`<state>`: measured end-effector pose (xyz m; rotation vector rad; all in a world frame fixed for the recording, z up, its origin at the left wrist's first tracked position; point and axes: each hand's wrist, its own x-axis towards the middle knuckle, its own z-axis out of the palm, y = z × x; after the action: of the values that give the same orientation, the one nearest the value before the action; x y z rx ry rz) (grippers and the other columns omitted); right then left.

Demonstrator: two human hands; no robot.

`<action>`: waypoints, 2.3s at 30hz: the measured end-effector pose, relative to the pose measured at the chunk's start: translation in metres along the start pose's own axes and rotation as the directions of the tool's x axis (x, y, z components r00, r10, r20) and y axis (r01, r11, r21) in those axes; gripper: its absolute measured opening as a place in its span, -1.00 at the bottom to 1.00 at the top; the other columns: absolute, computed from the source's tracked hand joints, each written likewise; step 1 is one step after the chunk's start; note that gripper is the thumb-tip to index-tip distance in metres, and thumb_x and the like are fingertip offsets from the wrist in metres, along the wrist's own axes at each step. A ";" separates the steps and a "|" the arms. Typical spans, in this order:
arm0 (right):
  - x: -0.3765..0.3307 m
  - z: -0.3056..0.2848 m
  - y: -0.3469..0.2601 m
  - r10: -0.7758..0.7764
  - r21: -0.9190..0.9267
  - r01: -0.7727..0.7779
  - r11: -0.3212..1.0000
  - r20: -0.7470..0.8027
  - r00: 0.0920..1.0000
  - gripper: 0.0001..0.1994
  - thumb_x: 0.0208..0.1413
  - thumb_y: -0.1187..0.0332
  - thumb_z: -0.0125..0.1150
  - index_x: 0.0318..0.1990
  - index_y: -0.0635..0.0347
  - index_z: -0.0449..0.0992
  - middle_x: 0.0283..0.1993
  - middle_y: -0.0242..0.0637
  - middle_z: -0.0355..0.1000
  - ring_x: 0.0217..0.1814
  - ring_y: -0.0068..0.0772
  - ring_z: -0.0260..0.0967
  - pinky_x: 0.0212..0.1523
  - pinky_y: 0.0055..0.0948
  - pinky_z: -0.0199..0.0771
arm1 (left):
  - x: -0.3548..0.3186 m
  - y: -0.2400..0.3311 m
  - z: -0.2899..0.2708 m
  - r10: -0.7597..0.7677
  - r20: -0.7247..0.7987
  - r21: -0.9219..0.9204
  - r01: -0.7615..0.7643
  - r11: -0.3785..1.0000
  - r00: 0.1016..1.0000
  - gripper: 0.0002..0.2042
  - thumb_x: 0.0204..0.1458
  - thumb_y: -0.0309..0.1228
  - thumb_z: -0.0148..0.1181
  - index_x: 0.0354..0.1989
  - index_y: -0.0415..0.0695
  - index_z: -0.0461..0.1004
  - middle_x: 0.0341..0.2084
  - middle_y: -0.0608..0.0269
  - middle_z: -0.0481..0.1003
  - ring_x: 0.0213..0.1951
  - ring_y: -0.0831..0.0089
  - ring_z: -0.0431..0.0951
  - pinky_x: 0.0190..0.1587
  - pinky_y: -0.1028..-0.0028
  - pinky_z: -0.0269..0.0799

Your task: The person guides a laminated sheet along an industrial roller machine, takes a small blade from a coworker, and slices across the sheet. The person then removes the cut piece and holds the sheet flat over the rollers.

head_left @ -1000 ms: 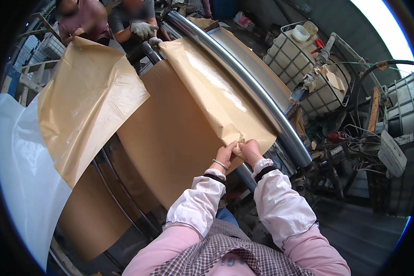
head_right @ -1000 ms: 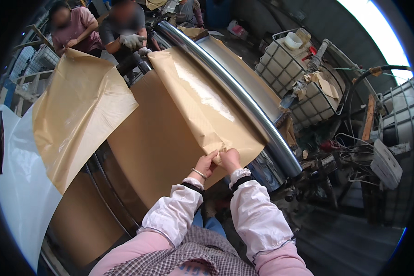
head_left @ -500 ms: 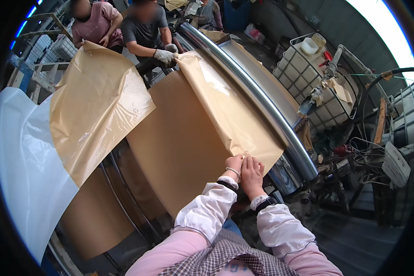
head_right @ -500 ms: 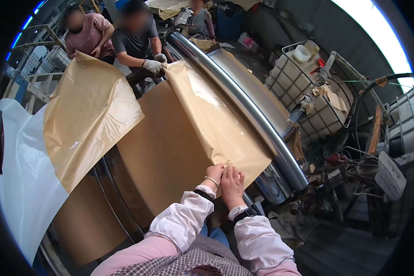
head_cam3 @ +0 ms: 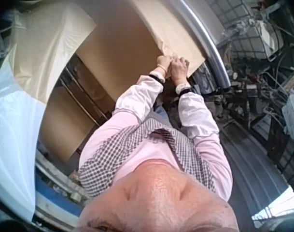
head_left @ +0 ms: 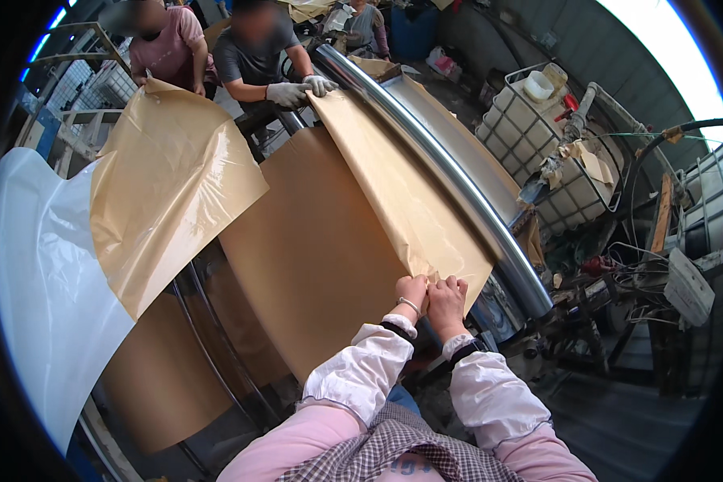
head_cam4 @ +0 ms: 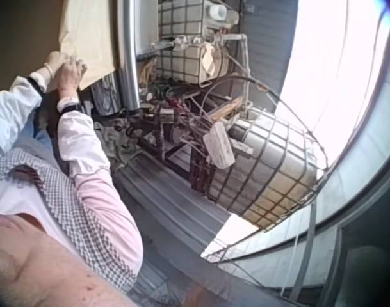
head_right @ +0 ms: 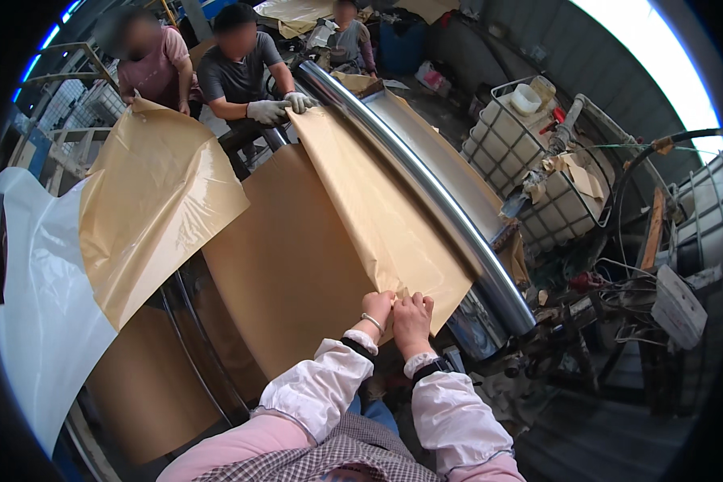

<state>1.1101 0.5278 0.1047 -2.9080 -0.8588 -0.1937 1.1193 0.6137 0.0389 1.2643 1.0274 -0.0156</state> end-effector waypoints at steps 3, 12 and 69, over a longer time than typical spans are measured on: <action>-0.003 -0.001 -0.003 0.029 0.051 -0.030 0.998 0.017 0.999 -0.92 -0.24 0.38 0.03 -0.58 0.08 0.46 -0.52 -0.35 0.38 -0.23 -0.32 0.24 -0.09 -0.31 0.05 | 0.003 -0.005 -0.005 0.109 -0.022 0.235 -0.100 0.967 0.994 -0.77 -0.34 -0.37 0.15 -0.69 -0.37 0.43 -0.72 -0.05 0.44 -0.62 0.21 0.47 -0.52 0.32 0.34; -0.001 -0.006 -0.005 0.033 0.130 -0.035 0.991 0.014 0.999 -0.93 -0.26 0.44 0.03 -0.62 0.10 0.46 -0.51 -0.33 0.39 -0.25 -0.32 0.25 -0.12 -0.32 0.07 | 0.010 -0.011 -0.010 0.194 0.002 0.346 -0.183 0.920 0.981 -0.71 -0.33 -0.29 0.12 -0.70 -0.36 0.46 -0.70 -0.13 0.43 -0.57 0.12 0.49 -0.46 0.30 0.37; 0.000 0.008 -0.015 -0.003 0.260 -0.018 0.965 0.082 0.997 -0.91 -0.33 0.48 0.10 -0.58 0.10 0.50 -0.50 -0.33 0.40 -0.28 -0.28 0.26 -0.16 -0.31 0.06 | 0.014 -0.017 -0.032 0.038 0.094 0.352 -0.069 0.933 0.995 -0.69 -0.24 -0.23 -0.01 -0.58 -0.28 0.50 -0.53 -0.20 0.44 -0.34 -0.05 0.47 -0.26 0.18 0.37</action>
<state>1.1029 0.5420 0.0973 -2.6882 -0.8158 0.0383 1.0983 0.6400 0.0182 1.6063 0.9410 -0.2214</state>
